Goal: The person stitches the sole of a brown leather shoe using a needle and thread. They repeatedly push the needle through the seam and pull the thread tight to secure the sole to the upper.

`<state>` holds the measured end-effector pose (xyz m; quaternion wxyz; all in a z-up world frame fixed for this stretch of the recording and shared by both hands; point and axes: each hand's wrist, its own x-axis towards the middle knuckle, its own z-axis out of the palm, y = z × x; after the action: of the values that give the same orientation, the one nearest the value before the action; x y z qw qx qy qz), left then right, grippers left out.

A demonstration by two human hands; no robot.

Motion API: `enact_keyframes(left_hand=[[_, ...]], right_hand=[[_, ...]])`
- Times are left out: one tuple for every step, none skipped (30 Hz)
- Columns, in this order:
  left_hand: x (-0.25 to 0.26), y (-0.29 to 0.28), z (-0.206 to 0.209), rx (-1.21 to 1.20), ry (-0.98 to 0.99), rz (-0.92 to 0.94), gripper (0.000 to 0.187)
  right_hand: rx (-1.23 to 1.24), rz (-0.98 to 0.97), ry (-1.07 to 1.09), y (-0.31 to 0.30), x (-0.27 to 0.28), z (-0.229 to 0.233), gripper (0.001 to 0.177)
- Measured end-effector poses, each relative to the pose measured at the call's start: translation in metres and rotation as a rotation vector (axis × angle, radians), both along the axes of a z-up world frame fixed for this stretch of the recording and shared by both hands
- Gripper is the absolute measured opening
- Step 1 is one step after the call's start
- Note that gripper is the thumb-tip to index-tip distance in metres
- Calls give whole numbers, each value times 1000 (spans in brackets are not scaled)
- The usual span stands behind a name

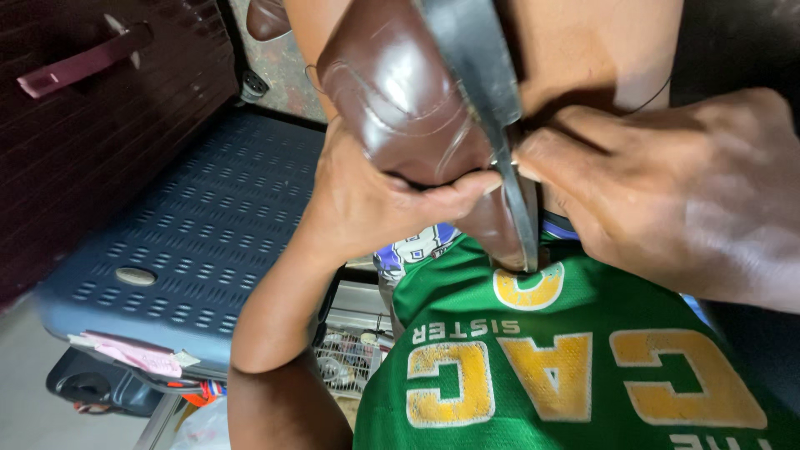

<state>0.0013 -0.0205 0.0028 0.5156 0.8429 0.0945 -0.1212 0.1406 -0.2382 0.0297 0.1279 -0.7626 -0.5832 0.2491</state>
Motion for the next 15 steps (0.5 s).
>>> enact_keyframes(left_hand=[[0, 1, 1, -11, -43, 19, 62], [0, 2, 1, -66, -45, 16, 59], [0, 3, 3, -119, -48, 14, 55], [1, 3, 3, -142, -51, 20, 54], [2, 4, 5, -156, -50, 29, 53], [2, 3, 6, -140, -49, 47, 55], [1, 2, 9, -133, -36, 61, 56], [1, 2, 11, -164, -9, 57, 51], [2, 4, 11, -201, 12, 47, 46], [4, 4, 13, -232, 45, 49, 42], [8, 5, 13, -257, 67, 48, 37], [9, 4, 16, -277, 101, 58, 33], [8, 3, 19, -296, 146, 77, 28], [8, 4, 18, -321, 151, 68, 27], [7, 4, 18, -341, 157, 67, 26]], right_hand=[[30, 2, 14, 0, 2, -2, 28], [60, 5, 28, -1, 5, -5, 26], [93, 8, 41, -1, 7, -6, 24], [25, 30, 43, -3, 8, -6, 26], [-35, 56, 47, -3, 10, -7, 29], [-95, 82, 51, -4, 11, -9, 32], [-82, 65, 49, -6, 8, -9, 30], [-69, 49, 48, -9, 5, -9, 28], [-62, 27, 38, -10, 4, -9, 27], [-35, 28, 49, -11, 3, -10, 26], [-1, 27, 48, -12, 3, -11, 25], [32, 26, 46, -12, 4, -11, 25], [18, 28, 78, -12, 5, -11, 26], [3, 30, 110, -12, 6, -11, 27], [-6, 39, 145, -11, 6, -12, 29]])
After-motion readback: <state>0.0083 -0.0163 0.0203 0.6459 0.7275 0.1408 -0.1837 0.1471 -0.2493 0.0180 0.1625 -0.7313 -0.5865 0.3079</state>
